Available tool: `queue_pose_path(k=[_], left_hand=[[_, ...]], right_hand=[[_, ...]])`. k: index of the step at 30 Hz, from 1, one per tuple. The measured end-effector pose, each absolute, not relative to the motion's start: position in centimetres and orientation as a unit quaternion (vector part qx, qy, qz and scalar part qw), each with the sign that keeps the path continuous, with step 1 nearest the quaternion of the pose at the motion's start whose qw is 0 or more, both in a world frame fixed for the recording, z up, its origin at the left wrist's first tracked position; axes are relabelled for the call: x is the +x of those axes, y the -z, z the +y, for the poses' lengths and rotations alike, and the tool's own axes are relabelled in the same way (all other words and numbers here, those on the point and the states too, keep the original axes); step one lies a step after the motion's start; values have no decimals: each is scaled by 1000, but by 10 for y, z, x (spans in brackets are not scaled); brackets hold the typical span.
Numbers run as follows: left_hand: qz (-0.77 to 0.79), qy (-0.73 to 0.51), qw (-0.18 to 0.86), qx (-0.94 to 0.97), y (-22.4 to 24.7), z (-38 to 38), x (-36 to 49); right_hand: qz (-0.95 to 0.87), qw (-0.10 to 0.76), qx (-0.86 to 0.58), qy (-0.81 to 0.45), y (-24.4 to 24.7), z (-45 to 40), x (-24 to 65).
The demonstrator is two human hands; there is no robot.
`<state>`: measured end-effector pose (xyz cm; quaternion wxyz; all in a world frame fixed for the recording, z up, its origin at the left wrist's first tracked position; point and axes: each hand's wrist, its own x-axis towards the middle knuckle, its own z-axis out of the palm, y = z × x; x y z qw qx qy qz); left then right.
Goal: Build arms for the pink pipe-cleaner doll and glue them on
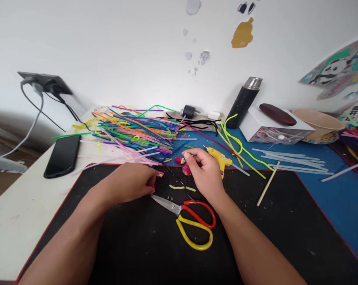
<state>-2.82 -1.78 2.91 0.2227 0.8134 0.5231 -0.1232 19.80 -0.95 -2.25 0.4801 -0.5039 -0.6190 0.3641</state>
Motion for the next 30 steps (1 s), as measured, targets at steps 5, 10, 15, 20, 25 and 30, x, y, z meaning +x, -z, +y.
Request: queue_pose_path(k=[5, 10, 15, 20, 25, 30], left_hand=[[514, 23, 270, 814, -31, -14, -34], [511, -209, 403, 730, -29, -6, -35], [461, -363, 531, 612, -16, 1, -25], [441, -405, 580, 552, -7, 3, -15], [437, -404, 587, 549, -1, 3, -12], [442, -405, 577, 555, 3, 4, -12]], right_hand=[[-633, 461, -507, -361, 25, -11, 197], [-634, 461, -506, -360, 24, -11, 198], [-633, 463, -504, -364, 24, -10, 198], [-631, 460, -505, -367, 27, -8, 199], [-634, 463, -500, -364, 26, -7, 199], [-639, 458, -498, -366, 27, -8, 198]])
